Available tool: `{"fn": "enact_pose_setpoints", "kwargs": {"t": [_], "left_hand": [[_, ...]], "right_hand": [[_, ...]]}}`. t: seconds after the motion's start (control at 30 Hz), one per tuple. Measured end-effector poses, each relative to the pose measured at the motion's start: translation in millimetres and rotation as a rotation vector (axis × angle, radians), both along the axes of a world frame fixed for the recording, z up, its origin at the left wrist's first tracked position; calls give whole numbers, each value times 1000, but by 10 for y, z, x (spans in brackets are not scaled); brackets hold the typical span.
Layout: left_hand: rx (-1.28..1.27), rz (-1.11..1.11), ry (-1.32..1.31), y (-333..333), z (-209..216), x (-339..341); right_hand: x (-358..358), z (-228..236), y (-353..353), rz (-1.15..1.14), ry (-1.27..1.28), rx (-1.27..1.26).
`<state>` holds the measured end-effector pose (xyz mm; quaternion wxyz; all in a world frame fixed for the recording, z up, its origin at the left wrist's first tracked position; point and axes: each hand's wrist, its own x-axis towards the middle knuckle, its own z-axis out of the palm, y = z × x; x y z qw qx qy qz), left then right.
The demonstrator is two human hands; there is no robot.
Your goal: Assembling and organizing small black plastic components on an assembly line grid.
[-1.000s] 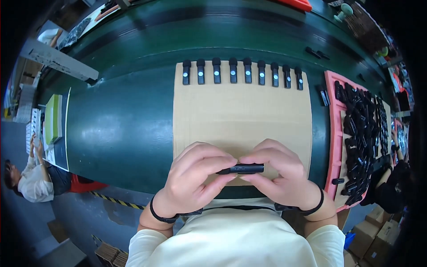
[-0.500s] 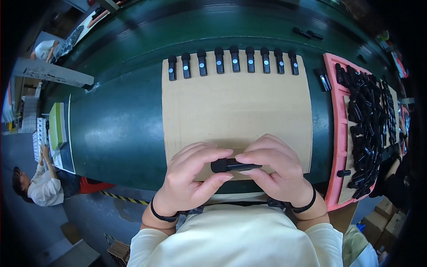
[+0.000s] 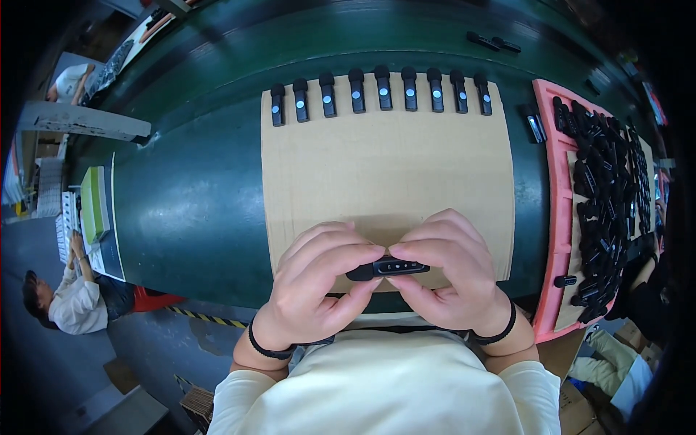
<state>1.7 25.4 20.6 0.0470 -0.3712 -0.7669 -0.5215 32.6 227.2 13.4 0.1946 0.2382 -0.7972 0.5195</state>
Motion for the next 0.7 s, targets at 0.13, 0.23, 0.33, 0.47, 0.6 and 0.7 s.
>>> {"fn": "enact_pose_setpoints", "kwargs": {"t": [0.13,0.23,0.33,0.47,0.6,0.7], "left_hand": [[-5,-6,23,-6,3,-5],[-4,-7,31,-10,4,-4],[-4,-2,34,-12,8,-2],[5,1,34,-11,8,1],[13,5,29,-6,22,0],[36,13,27,-10,29,-1]], "right_hand": [[-1,7,-13,-14,11,1],[1,5,-22,-20,16,6],[4,7,-30,-29,21,8],[6,14,-34,-27,18,10],[6,6,-28,-20,6,8],[-6,-18,12,61,10,23]]}}
